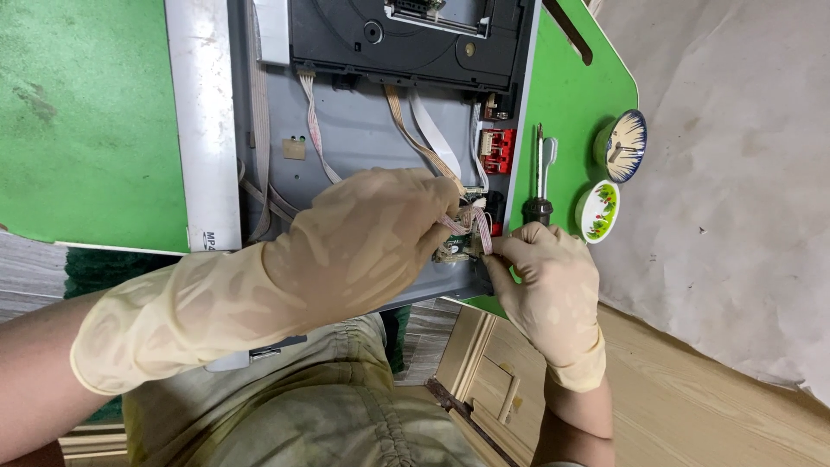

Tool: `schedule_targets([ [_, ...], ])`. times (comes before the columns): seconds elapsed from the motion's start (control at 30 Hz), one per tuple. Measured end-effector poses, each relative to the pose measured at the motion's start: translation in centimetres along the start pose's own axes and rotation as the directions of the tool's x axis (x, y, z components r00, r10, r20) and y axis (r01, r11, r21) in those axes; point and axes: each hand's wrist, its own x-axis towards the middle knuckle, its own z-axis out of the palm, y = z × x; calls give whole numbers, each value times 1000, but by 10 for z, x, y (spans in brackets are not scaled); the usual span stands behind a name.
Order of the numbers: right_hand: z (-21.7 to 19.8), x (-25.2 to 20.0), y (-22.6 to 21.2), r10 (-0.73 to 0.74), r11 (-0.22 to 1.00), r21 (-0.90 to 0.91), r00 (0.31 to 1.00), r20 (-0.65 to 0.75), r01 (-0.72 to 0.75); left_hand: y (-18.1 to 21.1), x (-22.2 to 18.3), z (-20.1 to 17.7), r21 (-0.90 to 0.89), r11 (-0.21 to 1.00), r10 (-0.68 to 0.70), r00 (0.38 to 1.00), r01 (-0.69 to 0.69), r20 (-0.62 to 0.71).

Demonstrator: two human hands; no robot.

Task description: Brushing dust off internal circuit boards and reconnecting ribbon cables inside an electronic device.

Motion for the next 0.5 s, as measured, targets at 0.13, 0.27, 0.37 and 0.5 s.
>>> schedule_targets([
  [0.13, -5, 0, -3, -17, 1000, -4, 1000, 24, 17, -24, -3, 12, 247, 944, 281, 925, -218, -256],
  [0.27, -4, 2, -6, -22, 999, -30, 1000, 15, 23, -14, -6, 9, -24, 998, 52, 957, -61, -287],
  [0.37, -2, 3, -10, -4, 999, -51, 1000, 6, 4, -17, 3, 13, 532, 821, 255, 967, -209, -13],
  [0.5, 4, 4, -13, -37, 983, -180, 998, -51, 28, -5, -2, 1, 243, 968, 59, 998, -58, 2],
])
